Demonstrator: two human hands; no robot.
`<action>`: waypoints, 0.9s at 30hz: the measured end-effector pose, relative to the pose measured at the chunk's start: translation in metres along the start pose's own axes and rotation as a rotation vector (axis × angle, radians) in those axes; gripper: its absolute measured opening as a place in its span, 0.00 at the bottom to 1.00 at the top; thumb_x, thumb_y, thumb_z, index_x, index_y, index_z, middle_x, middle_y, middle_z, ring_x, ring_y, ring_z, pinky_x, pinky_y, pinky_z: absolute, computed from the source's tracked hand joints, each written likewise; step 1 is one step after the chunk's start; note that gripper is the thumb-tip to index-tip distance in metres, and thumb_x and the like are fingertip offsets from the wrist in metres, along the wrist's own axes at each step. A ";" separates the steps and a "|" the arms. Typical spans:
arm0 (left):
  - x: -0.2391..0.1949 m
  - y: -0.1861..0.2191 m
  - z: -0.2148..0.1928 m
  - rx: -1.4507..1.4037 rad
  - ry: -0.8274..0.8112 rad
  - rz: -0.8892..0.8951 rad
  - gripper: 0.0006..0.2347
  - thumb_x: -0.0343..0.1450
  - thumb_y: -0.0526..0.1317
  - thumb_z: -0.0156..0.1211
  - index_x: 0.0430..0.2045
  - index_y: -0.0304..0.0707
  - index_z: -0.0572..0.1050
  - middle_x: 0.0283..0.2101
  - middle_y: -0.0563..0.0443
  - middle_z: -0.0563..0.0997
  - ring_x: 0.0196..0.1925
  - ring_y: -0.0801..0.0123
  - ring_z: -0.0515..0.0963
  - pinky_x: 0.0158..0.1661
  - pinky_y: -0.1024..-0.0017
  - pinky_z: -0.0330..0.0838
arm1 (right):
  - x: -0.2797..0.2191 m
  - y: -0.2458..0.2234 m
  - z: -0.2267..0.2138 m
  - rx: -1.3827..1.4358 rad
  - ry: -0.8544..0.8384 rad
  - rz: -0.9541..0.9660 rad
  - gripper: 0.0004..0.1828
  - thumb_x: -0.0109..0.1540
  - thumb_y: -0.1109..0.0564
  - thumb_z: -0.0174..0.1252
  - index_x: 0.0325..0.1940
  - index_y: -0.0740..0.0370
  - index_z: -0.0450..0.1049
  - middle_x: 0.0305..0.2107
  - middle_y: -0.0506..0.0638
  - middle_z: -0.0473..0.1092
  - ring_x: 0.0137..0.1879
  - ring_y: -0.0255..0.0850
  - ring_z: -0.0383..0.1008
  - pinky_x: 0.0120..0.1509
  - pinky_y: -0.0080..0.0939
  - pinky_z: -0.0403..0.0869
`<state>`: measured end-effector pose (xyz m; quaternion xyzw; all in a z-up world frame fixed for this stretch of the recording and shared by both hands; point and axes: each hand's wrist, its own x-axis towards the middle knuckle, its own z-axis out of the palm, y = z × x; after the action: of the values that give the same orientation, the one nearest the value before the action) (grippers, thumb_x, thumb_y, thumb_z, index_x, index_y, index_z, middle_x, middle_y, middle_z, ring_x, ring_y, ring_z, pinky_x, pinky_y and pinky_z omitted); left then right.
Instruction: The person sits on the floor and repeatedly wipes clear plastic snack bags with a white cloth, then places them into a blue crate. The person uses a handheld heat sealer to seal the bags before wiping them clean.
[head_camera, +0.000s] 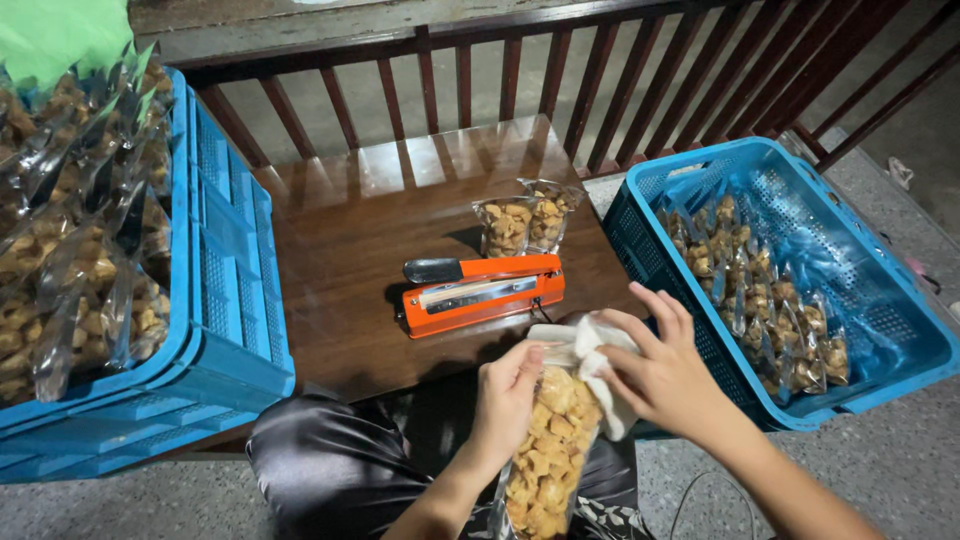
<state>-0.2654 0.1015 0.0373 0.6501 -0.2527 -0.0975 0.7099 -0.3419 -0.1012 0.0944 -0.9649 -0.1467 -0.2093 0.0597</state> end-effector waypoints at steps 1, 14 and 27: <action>0.000 0.000 0.000 0.021 0.000 0.000 0.14 0.79 0.43 0.49 0.41 0.29 0.78 0.31 0.39 0.85 0.35 0.76 0.83 0.36 0.68 0.77 | -0.002 0.002 0.000 -0.012 -0.003 0.009 0.11 0.55 0.48 0.62 0.37 0.55 0.80 0.59 0.53 0.66 0.74 0.62 0.49 0.74 0.69 0.48; 0.005 0.019 -0.009 0.370 -0.014 -0.021 0.09 0.78 0.40 0.51 0.37 0.32 0.75 0.30 0.29 0.79 0.36 0.37 0.80 0.29 0.55 0.71 | -0.045 0.050 0.044 1.022 0.106 0.515 0.10 0.69 0.52 0.53 0.47 0.60 0.73 0.49 0.53 0.65 0.57 0.45 0.67 0.62 0.45 0.66; 0.009 0.025 -0.017 0.396 -0.073 0.053 0.05 0.76 0.35 0.53 0.35 0.33 0.74 0.32 0.31 0.81 0.41 0.40 0.82 0.32 0.51 0.73 | 0.048 0.005 -0.023 0.826 -0.665 0.032 0.25 0.66 0.49 0.57 0.65 0.59 0.63 0.42 0.53 0.73 0.47 0.47 0.74 0.50 0.45 0.73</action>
<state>-0.2546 0.1154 0.0636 0.7662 -0.3096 -0.0508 0.5609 -0.3072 -0.0978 0.1358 -0.8773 -0.2135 0.1842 0.3884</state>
